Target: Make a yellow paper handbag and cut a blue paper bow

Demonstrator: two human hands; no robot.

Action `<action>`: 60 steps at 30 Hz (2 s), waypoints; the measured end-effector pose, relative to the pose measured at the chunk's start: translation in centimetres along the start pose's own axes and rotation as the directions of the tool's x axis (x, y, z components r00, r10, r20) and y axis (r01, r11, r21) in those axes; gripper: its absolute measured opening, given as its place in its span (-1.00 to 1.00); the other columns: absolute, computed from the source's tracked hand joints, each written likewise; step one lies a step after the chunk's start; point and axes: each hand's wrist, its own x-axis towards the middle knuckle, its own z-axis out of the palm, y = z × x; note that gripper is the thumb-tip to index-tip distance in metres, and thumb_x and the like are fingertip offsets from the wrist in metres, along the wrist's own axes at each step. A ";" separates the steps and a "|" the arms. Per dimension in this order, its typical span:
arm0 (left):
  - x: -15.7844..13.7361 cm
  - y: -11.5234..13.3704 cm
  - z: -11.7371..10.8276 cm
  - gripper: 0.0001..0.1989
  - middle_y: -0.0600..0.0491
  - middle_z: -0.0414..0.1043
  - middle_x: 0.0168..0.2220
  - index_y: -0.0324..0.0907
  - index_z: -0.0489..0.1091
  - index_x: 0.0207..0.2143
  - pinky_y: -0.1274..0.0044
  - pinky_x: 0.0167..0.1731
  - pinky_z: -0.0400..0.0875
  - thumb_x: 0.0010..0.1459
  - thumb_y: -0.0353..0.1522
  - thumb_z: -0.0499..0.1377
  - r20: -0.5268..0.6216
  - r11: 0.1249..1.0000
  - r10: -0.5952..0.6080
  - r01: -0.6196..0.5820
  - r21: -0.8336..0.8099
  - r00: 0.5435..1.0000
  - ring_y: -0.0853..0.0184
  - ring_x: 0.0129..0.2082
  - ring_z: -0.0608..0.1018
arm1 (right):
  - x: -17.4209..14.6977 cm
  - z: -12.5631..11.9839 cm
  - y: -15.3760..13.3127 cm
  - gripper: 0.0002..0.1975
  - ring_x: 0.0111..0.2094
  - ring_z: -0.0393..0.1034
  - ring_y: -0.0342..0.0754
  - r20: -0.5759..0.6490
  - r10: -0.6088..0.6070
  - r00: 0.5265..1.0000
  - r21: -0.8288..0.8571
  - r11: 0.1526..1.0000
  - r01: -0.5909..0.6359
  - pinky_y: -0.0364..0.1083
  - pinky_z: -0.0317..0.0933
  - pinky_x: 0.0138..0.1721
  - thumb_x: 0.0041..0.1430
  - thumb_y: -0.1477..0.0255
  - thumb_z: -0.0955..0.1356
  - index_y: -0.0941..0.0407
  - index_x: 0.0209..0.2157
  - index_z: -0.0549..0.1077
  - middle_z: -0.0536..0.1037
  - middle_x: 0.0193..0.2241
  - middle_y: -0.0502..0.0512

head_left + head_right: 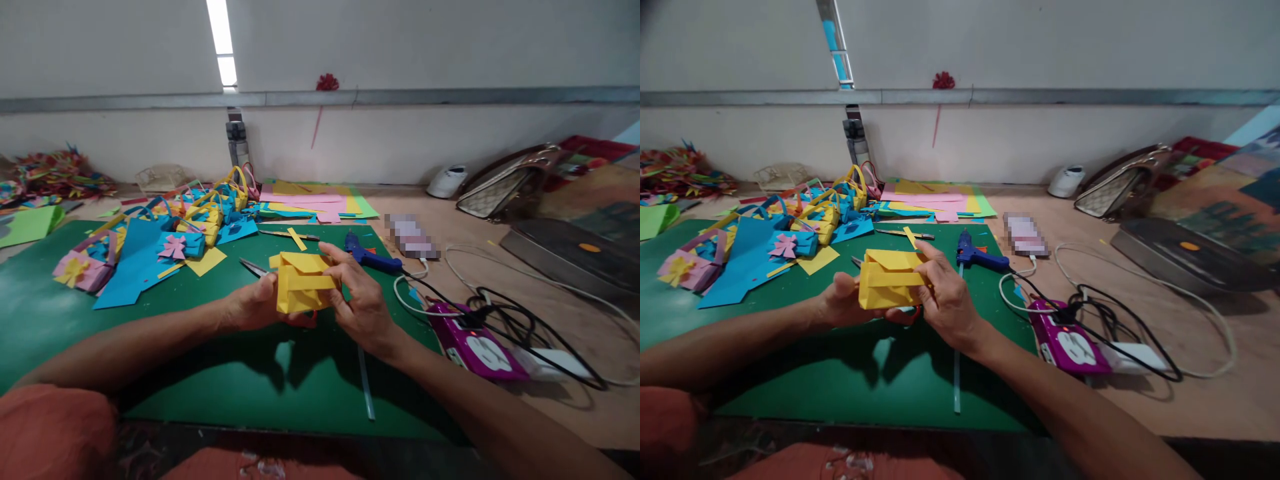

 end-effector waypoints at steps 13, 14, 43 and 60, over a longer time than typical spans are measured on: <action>0.2 -0.3 1.9 -0.27 -0.05 0.43 -0.08 -0.07 0.22 0.11 0.34 -0.18 0.41 -0.11 -0.05 0.28 -0.079 0.994 0.064 -0.070 -0.083 0.995 0.15 -0.12 0.49 | -0.3 1.1 -0.6 -0.91 0.11 0.24 0.14 -0.132 0.000 0.991 -0.066 0.998 -0.008 0.18 0.16 0.03 0.19 0.49 0.24 0.14 -0.27 0.36 0.35 0.07 0.36; 0.3 -0.2 1.9 -0.27 -0.03 0.45 -0.12 -0.07 0.21 0.12 0.37 -0.21 0.42 -0.11 -0.08 0.29 -0.099 0.993 0.072 -0.081 -0.084 0.992 0.19 -0.17 0.50 | -0.2 0.9 -0.5 -0.87 0.12 0.22 0.16 -0.128 -0.004 0.992 -0.103 0.995 -0.009 0.21 0.12 0.05 0.19 0.46 0.26 0.15 -0.23 0.38 0.35 0.07 0.36; 0.3 1.5 -0.1 -0.31 -0.11 0.44 -0.17 -0.25 0.36 -0.03 0.48 -0.24 0.37 -0.17 -0.02 0.26 -0.022 0.931 -0.092 0.093 0.353 0.996 0.23 -0.23 0.46 | 0.5 -1.2 0.6 -0.81 -0.22 0.47 0.00 0.099 -0.191 0.977 -0.362 0.907 0.214 0.03 0.19 -0.11 0.24 0.54 0.22 0.21 -0.14 0.37 0.59 -0.24 0.21; 0.2 2.0 0.8 -0.05 -0.05 0.37 -0.11 -0.06 0.01 0.22 0.36 -0.12 0.29 -0.22 -0.18 0.35 -0.026 0.891 -0.068 0.072 0.449 0.997 0.17 -0.15 0.44 | 1.2 -1.9 0.2 -0.82 -0.43 0.49 -0.06 -0.011 0.362 0.932 -0.002 0.932 -0.362 -0.10 0.34 -0.41 0.12 0.48 0.32 0.12 -0.19 0.41 0.57 -0.43 0.04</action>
